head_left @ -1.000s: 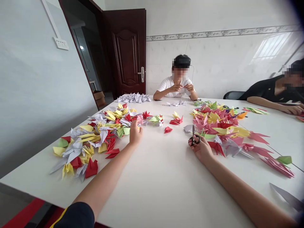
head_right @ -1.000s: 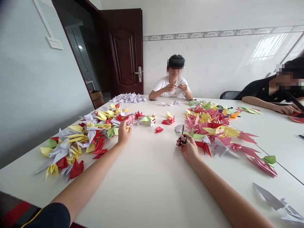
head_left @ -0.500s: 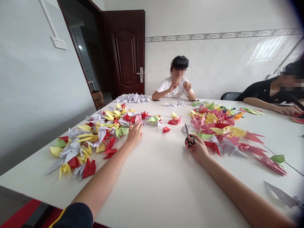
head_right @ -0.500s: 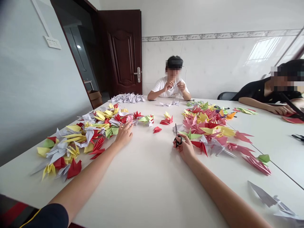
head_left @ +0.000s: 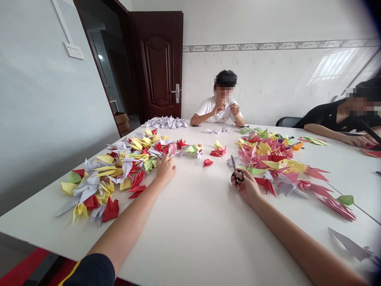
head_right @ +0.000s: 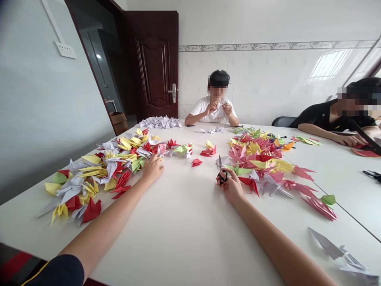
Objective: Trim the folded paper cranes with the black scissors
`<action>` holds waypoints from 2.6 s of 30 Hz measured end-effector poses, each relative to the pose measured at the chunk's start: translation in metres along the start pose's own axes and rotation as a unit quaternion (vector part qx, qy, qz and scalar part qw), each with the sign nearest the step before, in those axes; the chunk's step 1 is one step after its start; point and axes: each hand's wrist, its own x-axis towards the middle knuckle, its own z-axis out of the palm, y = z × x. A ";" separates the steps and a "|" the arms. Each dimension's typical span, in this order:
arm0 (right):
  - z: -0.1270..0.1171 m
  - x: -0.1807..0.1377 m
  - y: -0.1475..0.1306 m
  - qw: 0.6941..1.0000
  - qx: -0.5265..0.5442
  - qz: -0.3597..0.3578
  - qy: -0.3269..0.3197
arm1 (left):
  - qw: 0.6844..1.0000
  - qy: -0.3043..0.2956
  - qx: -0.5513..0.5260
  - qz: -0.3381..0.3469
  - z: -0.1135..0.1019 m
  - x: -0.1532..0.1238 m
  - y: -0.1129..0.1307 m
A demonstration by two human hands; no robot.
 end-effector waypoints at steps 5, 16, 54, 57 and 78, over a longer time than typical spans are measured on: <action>-0.002 0.002 0.002 1.000 -0.002 -0.003 -0.002 | 0.999 -0.045 0.020 0.015 0.005 -0.001 -0.001; -0.002 0.002 0.002 1.000 -0.022 0.001 -0.008 | 0.998 0.028 0.001 0.048 -0.001 -0.001 0.010; 0.005 -0.003 -0.005 1.000 -0.025 0.008 -0.001 | 0.790 0.095 -0.540 -0.274 -0.091 0.078 0.015; 0.004 -0.003 -0.004 1.000 -0.024 0.008 -0.006 | 0.736 0.140 -0.589 -0.302 -0.100 0.078 0.018; 0.007 -0.006 -0.003 0.996 -0.074 -0.007 -0.040 | 0.921 -0.051 -0.387 0.003 0.006 0.007 0.084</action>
